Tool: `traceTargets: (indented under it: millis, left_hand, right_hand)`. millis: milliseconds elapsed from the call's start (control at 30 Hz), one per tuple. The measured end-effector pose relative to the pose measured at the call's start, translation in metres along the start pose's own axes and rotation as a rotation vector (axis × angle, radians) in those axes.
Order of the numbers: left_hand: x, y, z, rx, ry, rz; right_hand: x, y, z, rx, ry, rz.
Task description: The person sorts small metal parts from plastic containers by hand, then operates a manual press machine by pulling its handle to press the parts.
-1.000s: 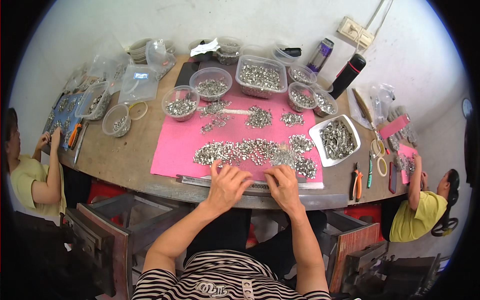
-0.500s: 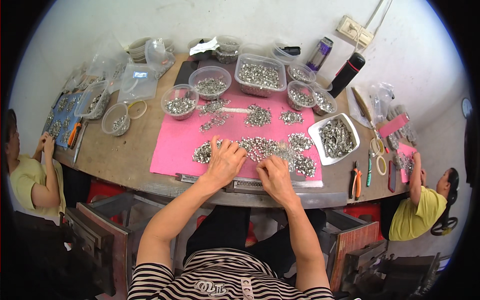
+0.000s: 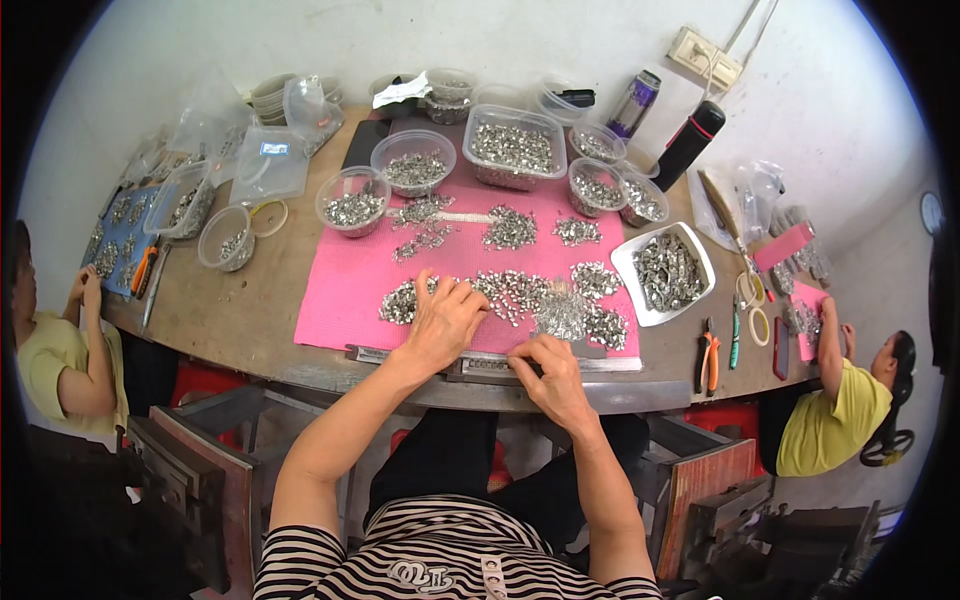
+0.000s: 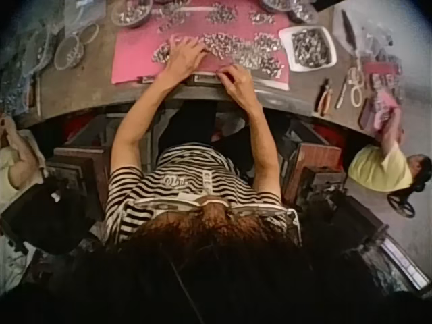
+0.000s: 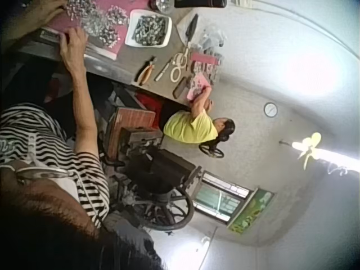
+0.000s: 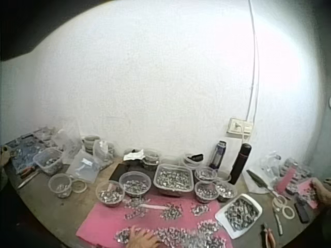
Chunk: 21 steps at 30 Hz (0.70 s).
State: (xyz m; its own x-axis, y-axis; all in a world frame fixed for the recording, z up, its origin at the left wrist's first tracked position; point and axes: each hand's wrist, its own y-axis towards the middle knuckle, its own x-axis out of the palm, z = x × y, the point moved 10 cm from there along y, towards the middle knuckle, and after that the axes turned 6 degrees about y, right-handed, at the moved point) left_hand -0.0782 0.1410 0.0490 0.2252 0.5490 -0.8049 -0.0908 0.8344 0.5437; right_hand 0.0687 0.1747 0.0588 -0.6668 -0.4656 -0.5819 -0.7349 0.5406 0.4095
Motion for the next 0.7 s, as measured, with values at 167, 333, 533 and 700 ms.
traceTargets:
  millis: [167, 333, 533, 700]
  left_hand:
    - [0.0, 0.002, 0.001, -0.01, 0.019, -0.029]
    - [0.0, -0.001, -0.004, -0.045, -0.038, -0.001]
    - [0.0, 0.003, -0.001, -0.022, 0.005, -0.023]
    - [0.001, 0.001, -0.008, -0.066, -0.09, -0.026]
  right_hand:
    - [-0.012, 0.018, 0.016, 0.0, -0.269, 0.187]
    - [0.002, 0.026, 0.018, -0.073, -0.391, 0.187]
    - [0.003, 0.028, 0.02, -0.061, -0.331, 0.129]
    - [-0.008, 0.007, 0.005, 0.011, -0.104, 0.01]
